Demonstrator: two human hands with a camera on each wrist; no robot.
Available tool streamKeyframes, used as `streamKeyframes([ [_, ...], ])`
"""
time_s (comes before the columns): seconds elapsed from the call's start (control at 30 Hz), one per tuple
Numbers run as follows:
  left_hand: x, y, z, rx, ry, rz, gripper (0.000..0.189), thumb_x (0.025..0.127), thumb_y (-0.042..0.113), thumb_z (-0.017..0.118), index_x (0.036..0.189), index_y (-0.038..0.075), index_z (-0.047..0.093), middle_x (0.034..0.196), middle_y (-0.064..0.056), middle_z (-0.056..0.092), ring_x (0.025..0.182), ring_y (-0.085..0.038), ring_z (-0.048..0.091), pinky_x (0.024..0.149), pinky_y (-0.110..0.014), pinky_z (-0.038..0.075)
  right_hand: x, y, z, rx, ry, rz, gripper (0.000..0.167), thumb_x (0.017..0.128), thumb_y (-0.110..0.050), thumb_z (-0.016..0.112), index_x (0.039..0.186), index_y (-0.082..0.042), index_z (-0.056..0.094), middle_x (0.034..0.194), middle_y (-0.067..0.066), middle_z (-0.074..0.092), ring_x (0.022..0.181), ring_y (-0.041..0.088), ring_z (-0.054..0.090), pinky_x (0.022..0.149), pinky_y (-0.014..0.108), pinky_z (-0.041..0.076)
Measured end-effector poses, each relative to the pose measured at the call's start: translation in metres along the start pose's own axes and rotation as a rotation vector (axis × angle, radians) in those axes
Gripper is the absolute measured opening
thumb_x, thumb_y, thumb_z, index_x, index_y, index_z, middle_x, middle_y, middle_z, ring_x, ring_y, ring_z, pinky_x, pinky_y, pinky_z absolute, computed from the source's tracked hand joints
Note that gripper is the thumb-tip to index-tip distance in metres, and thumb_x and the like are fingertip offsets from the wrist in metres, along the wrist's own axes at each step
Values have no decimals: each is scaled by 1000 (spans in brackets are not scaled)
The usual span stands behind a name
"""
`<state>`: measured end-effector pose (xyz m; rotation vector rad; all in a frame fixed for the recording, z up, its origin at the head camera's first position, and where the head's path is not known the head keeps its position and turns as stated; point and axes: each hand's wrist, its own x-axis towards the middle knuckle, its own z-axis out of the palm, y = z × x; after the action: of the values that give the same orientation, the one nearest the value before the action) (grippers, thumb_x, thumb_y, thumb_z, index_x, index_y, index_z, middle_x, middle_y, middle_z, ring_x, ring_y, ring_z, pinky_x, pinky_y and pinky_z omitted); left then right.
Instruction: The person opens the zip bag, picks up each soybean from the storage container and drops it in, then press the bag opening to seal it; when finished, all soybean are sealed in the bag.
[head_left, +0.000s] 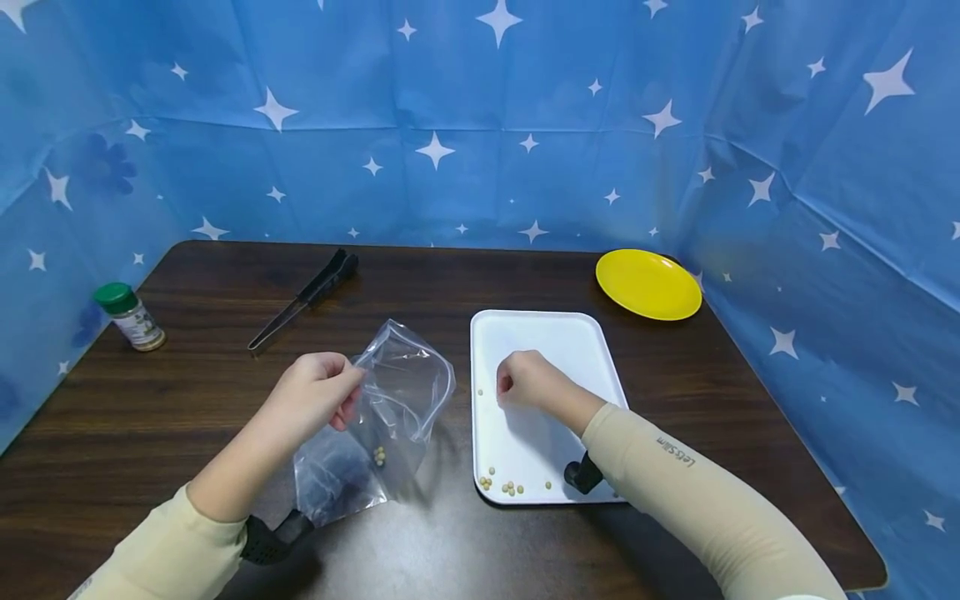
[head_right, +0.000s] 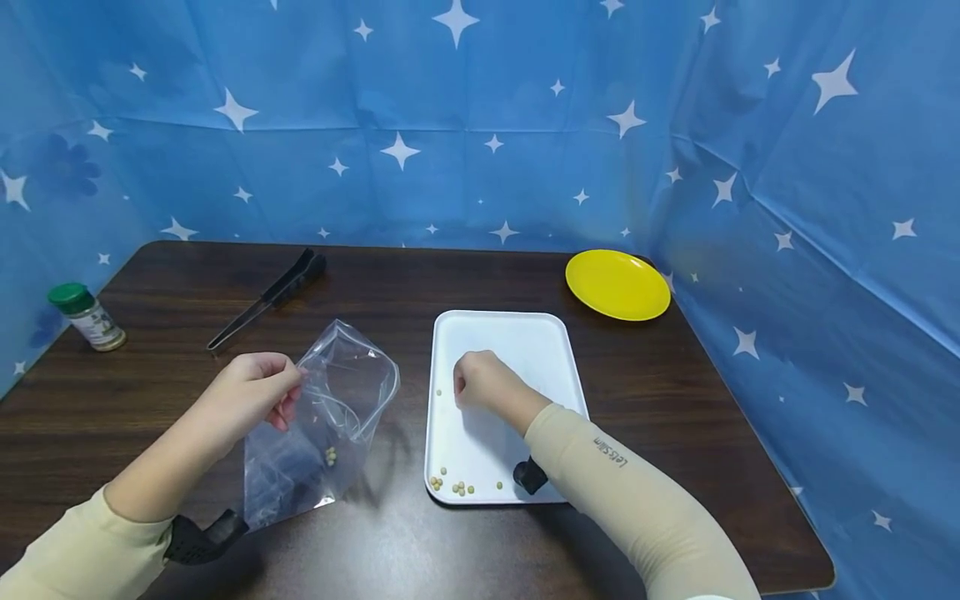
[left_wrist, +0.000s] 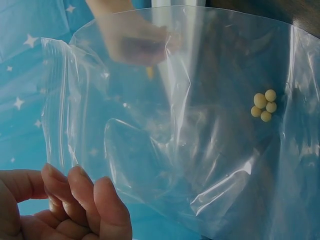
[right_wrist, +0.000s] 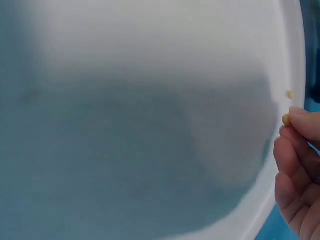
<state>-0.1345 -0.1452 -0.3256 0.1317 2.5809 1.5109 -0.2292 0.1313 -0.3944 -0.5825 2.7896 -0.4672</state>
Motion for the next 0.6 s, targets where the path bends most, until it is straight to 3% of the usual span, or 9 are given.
streamKeyframes([
  [0.13,0,0,-1,7,7,3,27,94,14,47,74,-3,52,58,-9,52,53,-20,54,53,-31,52,4,-10,-20,71,48,-3,12,82,-9,72,71,-13,67,66,-3,60,64,15,53,57,25,45],
  [0.3,-1,-1,-2,15,11,-3,27,94,15,47,74,-2,53,58,-8,52,53,-20,54,53,-31,52,6,-35,-62,176,133,-46,6,84,-12,70,78,-10,68,72,0,62,69,18,55,60,26,48],
  [0.47,-1,0,0,-9,7,11,25,92,14,47,72,0,52,57,-7,52,52,-18,54,51,-31,51,0,-66,-96,249,236,-153,4,84,-13,70,83,-10,69,76,0,63,71,17,56,63,27,49],
  [0.6,-1,0,0,-21,14,15,25,91,13,46,70,0,52,56,-6,52,50,-18,53,50,-31,51,-5,-95,-107,275,255,-278,3,84,-13,70,83,-10,69,75,-2,64,69,14,57,63,26,48],
])
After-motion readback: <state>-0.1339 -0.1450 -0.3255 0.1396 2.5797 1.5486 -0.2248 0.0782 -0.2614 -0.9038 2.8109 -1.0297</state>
